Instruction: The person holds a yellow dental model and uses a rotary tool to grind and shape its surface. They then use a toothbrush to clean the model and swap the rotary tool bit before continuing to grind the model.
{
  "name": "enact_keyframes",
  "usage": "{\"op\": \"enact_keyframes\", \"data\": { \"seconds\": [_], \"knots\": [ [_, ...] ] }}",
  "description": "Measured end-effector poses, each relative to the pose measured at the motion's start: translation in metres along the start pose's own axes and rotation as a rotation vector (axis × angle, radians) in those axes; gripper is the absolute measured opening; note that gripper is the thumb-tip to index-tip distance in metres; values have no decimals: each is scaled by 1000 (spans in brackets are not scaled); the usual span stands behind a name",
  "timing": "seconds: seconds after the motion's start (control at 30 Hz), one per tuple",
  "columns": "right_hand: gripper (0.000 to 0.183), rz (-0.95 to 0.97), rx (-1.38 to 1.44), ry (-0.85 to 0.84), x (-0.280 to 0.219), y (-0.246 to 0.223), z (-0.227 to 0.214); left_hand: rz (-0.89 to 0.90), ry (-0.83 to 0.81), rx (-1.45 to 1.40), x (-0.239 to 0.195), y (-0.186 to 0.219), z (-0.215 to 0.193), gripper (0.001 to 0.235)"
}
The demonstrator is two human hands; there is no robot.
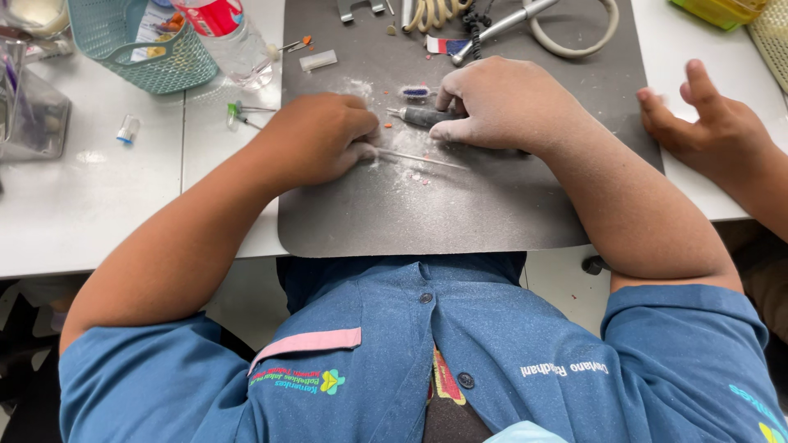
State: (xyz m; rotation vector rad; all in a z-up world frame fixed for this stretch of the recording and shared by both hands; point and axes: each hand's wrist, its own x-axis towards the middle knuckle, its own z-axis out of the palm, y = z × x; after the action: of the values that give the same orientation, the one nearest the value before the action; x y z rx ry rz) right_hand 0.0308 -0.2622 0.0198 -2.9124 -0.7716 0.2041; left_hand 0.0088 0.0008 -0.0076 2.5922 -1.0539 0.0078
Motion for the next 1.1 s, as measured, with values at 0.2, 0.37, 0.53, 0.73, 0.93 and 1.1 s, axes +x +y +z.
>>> {"op": "enact_keyframes", "data": {
  "seconds": [0.2, 0.37, 0.53, 0.73, 0.93, 1.1],
  "knots": [
    [37, -70, -122, 44, -2, 2, 7, 16, -66, -19, -3, -1, -8, 14],
    [32, -30, -61, 38, 0, 4, 4, 6, -92, -34, -2, -2, -9, 16],
    [32, -105, -42, 180, -7, 6, -3, 109, -3, -29, -4, 1, -5, 19],
    [32, -25, -28, 287, -15, 2, -9, 325, 85, -31, -8, 14, 9, 21],
    [32, -26, 38, 306, -17, 1, -5, 318, 59, -5, -7, 13, 11, 22],
    [31, -58, -141, 92, -7, -1, 1, 398, 65, -5, -9, 16, 14, 19]
  ]
}}
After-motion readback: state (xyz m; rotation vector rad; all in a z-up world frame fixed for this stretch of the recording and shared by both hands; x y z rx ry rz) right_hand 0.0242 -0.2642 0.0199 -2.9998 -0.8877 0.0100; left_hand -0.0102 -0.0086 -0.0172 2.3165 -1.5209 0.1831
